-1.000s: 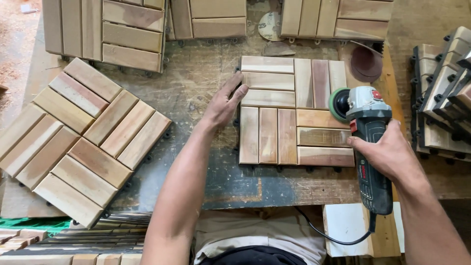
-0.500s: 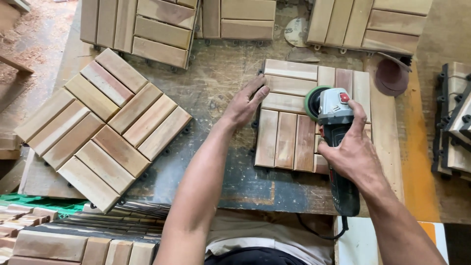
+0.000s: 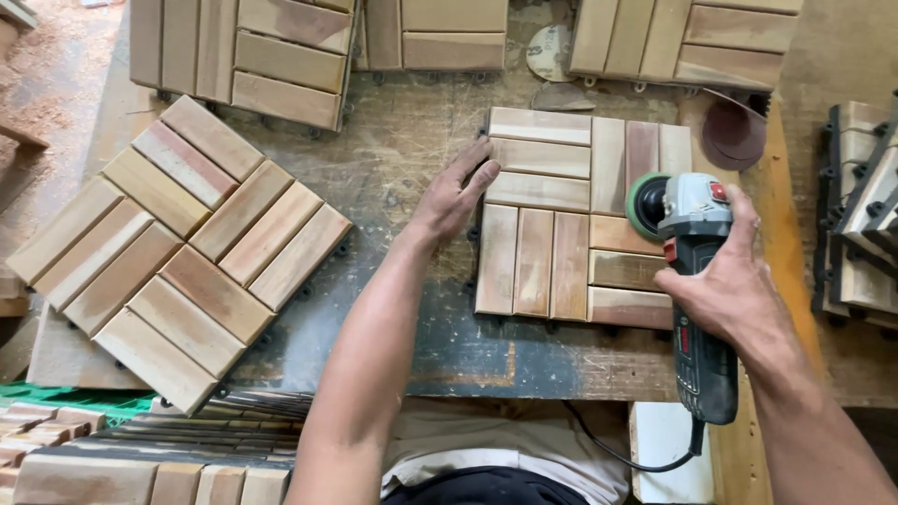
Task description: Using a power sander to smooth the surface of wooden interlocking floor tiles on a workbench.
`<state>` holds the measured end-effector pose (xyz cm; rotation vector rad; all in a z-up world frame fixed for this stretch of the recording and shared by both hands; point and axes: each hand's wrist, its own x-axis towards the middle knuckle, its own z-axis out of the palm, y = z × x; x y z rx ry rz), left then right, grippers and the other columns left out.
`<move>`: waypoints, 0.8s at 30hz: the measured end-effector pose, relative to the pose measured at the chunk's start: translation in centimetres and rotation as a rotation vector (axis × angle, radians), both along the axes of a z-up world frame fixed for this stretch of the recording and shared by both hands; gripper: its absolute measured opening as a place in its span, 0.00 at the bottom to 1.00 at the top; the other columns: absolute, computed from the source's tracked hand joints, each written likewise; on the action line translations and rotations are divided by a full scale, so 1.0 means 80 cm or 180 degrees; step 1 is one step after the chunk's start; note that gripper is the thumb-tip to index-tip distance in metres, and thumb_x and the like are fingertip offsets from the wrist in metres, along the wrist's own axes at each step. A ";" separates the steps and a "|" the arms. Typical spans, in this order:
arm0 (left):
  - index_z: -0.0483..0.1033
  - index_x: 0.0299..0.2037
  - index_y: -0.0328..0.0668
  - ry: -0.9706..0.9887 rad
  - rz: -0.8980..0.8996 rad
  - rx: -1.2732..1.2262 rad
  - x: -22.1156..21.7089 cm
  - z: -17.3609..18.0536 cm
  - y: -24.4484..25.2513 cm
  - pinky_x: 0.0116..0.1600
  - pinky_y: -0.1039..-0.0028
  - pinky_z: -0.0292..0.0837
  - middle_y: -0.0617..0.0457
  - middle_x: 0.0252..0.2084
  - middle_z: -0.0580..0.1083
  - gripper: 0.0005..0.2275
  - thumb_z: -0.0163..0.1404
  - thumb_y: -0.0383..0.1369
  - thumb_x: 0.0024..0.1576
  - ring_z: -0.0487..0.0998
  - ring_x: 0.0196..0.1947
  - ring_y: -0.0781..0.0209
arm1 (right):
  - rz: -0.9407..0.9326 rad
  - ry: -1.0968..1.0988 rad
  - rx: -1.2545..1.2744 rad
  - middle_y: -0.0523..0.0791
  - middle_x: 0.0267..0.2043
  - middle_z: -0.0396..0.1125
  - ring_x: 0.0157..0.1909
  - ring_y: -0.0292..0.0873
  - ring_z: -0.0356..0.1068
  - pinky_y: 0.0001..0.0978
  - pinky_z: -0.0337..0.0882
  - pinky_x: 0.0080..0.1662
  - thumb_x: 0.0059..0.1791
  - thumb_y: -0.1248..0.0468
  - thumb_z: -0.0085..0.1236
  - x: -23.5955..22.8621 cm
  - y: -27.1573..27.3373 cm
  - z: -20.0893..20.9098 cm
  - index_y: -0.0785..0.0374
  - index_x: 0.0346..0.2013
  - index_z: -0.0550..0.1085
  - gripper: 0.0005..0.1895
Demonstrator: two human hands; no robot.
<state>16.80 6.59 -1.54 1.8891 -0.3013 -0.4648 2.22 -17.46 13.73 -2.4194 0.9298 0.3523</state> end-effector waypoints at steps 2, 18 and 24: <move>0.59 0.72 0.50 0.0004 -0.0026 0.0000 -0.001 0.006 -0.001 0.76 0.53 0.42 0.51 0.78 0.54 0.37 0.33 0.61 0.57 0.50 0.78 0.52 | -0.0102 0.0190 -0.0073 0.55 0.63 0.59 0.52 0.64 0.67 0.58 0.68 0.56 0.44 0.66 0.56 -0.005 -0.012 0.006 0.38 0.77 0.38 0.54; 0.57 0.73 0.51 -0.0057 -0.0025 0.0152 -0.003 0.004 -0.003 0.75 0.42 0.39 0.49 0.79 0.51 0.43 0.30 0.68 0.50 0.48 0.79 0.48 | -0.0061 0.0505 -0.0145 0.56 0.60 0.64 0.51 0.66 0.70 0.60 0.68 0.55 0.46 0.63 0.57 -0.018 -0.017 0.003 0.35 0.77 0.40 0.52; 0.56 0.73 0.53 -0.0010 0.0001 0.0128 -0.004 0.007 -0.001 0.75 0.40 0.38 0.51 0.79 0.50 0.42 0.30 0.67 0.51 0.47 0.79 0.48 | 0.0477 0.0530 -0.0148 0.59 0.61 0.63 0.50 0.70 0.71 0.61 0.68 0.53 0.46 0.59 0.54 0.008 0.047 0.002 0.28 0.75 0.36 0.51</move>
